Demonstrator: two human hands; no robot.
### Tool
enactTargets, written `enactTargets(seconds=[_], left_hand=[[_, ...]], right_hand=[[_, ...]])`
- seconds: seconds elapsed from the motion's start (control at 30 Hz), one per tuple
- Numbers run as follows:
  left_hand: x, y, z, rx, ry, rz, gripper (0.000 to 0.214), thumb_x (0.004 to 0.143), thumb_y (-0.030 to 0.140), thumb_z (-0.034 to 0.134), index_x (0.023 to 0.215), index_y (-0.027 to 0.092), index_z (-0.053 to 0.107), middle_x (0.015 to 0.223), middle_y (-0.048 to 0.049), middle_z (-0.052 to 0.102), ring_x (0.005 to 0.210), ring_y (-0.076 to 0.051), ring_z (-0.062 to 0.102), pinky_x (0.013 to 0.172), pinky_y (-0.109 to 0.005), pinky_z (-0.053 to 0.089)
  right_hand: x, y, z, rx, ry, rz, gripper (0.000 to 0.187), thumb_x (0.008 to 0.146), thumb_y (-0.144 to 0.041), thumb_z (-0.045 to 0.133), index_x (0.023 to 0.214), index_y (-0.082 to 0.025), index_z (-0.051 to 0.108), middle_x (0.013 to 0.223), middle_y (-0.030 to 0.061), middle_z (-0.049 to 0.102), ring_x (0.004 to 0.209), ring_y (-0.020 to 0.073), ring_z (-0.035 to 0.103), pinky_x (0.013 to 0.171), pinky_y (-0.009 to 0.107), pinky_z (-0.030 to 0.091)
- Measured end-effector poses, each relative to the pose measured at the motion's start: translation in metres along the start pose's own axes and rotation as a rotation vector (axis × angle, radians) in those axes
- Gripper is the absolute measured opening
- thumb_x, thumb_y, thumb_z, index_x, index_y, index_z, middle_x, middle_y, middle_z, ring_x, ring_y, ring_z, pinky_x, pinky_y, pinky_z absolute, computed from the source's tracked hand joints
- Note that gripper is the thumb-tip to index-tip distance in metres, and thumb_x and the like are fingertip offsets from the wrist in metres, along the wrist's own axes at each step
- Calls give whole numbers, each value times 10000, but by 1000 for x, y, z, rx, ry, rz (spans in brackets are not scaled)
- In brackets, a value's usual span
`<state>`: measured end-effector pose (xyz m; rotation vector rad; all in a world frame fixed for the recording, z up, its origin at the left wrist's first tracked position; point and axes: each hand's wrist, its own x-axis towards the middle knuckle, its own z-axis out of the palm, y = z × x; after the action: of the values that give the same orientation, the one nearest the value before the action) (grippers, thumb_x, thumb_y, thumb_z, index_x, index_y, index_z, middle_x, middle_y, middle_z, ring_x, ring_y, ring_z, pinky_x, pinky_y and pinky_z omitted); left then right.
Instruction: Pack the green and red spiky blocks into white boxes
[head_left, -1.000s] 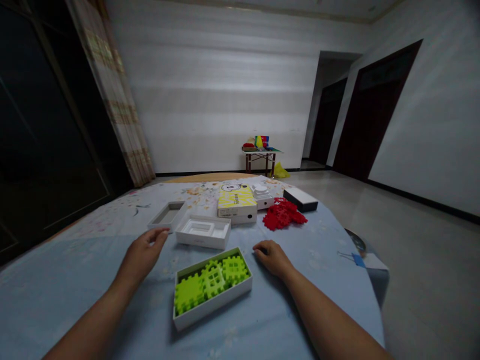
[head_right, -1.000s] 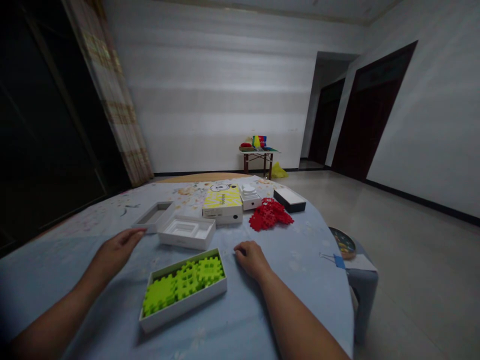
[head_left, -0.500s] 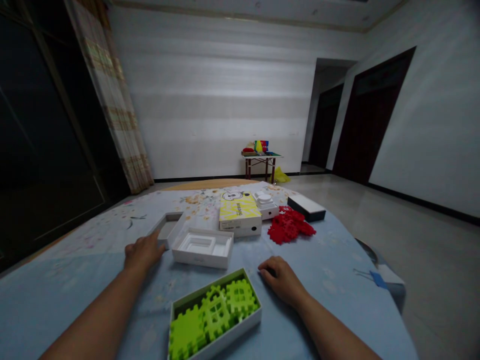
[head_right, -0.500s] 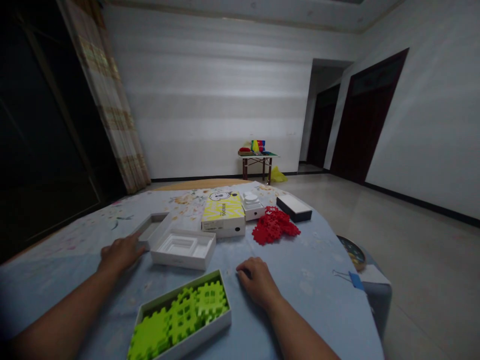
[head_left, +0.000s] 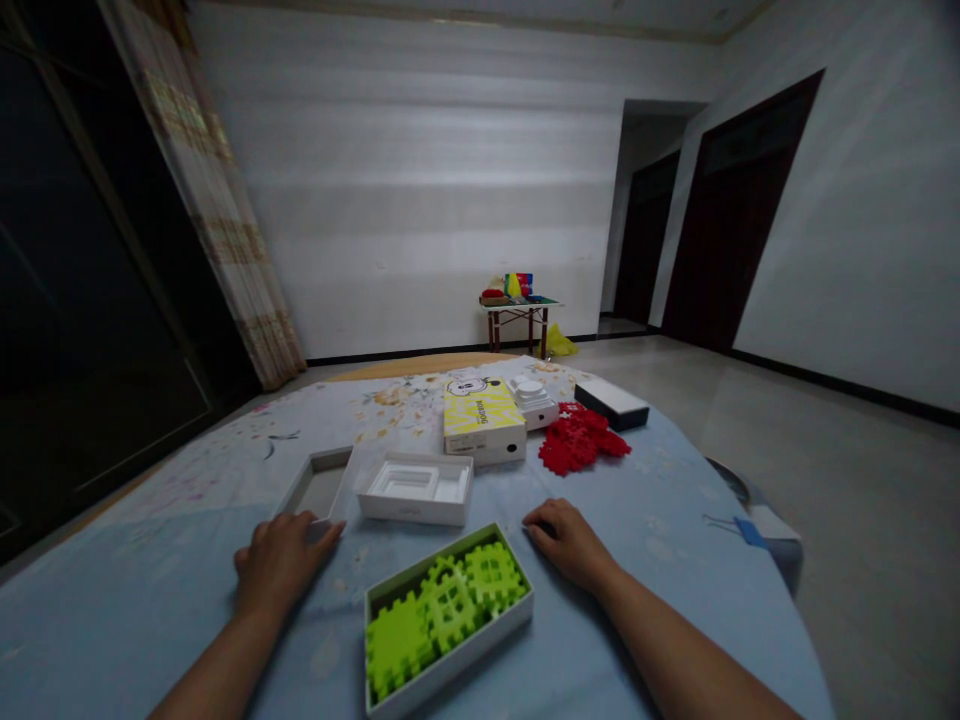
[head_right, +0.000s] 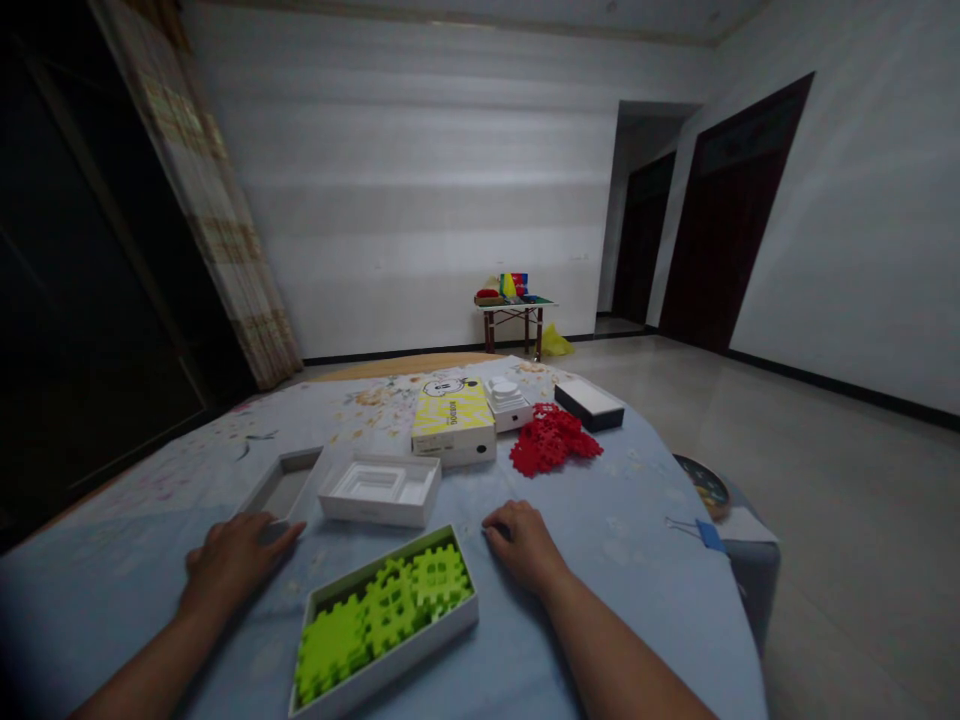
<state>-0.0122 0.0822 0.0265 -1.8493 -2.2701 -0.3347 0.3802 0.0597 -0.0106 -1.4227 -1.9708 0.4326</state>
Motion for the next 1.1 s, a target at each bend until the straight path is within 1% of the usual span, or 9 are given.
enactTargets(seconds=[0.17, 0.3, 0.47, 0.57, 0.63, 0.77, 0.87, 1.0, 1.1], left_hand=[[-32, -16, -10, -86, 90, 66, 427, 785, 472, 351, 938, 167, 608, 1026, -128, 597, 1016, -298, 495, 813, -409, 393], [-63, -21, -32, -189, 348, 233, 334, 788, 446, 423, 850, 177, 609, 933, -113, 599, 963, -268, 504, 877, -410, 382], [-99, 11, -75, -343, 625, 524, 137, 755, 311, 566, 845, 208, 568, 982, -90, 555, 1008, -240, 496, 911, -420, 395], [-115, 41, -91, -401, 615, 674, 151, 751, 202, 579, 897, 221, 545, 1052, -81, 540, 1098, -237, 468, 933, -432, 400], [-121, 56, -93, -404, 571, 763, 190, 749, 147, 574, 919, 222, 540, 1084, -75, 542, 1138, -234, 451, 938, -433, 407], [-124, 76, -86, -341, 462, 877, 188, 749, 120, 572, 911, 213, 548, 1140, -74, 543, 1193, -229, 411, 947, -413, 416], [-124, 85, -80, -297, 420, 918, 156, 755, 137, 569, 889, 216, 565, 1199, -71, 519, 1220, -229, 382, 949, -391, 424], [-126, 94, -78, -327, 420, 914, 151, 760, 134, 556, 874, 229, 585, 1314, -66, 419, 1258, -248, 330, 978, -415, 393], [-127, 99, -80, -504, 370, 714, 392, 761, 221, 573, 1140, 293, 507, 1405, -70, 305, 1283, -281, 289, 999, -480, 349]], right_hand=[[-2, -2, -1, -19, -5, -11, 208, 788, -247, 489, 865, -193, 675, 854, 58, 647, 872, 201, 543, 807, 325, 381], [-3, 1, 1, -4, -13, -35, 222, 784, -261, 490, 887, -191, 674, 873, 63, 652, 877, 203, 551, 819, 336, 391], [-4, -1, -3, 120, 59, -25, 265, 780, -294, 505, 962, -173, 655, 962, 81, 654, 955, 210, 545, 887, 354, 388], [-3, -12, -12, 321, 136, -29, 315, 784, -396, 521, 982, -181, 639, 1015, 89, 642, 962, 219, 555, 880, 377, 408], [-2, -22, -21, 537, 132, -18, 391, 784, -487, 512, 1009, -186, 621, 1029, 95, 634, 941, 224, 575, 848, 387, 434], [-3, -39, -35, 993, 31, 44, 569, 768, -631, 438, 1102, -188, 564, 1071, 113, 606, 929, 230, 601, 749, 361, 478], [-5, -47, -41, 1103, -81, 57, 589, 757, -647, 440, 1119, -195, 552, 1004, 99, 613, 843, 209, 622, 598, 281, 475], [-6, -49, -40, 1087, -123, 45, 399, 770, -506, 548, 980, -171, 603, 854, 52, 614, 684, 149, 617, 469, 196, 392], [-5, -47, -36, 1176, -91, 53, 331, 769, -451, 577, 938, -169, 614, 799, 31, 611, 647, 124, 590, 497, 203, 413]])
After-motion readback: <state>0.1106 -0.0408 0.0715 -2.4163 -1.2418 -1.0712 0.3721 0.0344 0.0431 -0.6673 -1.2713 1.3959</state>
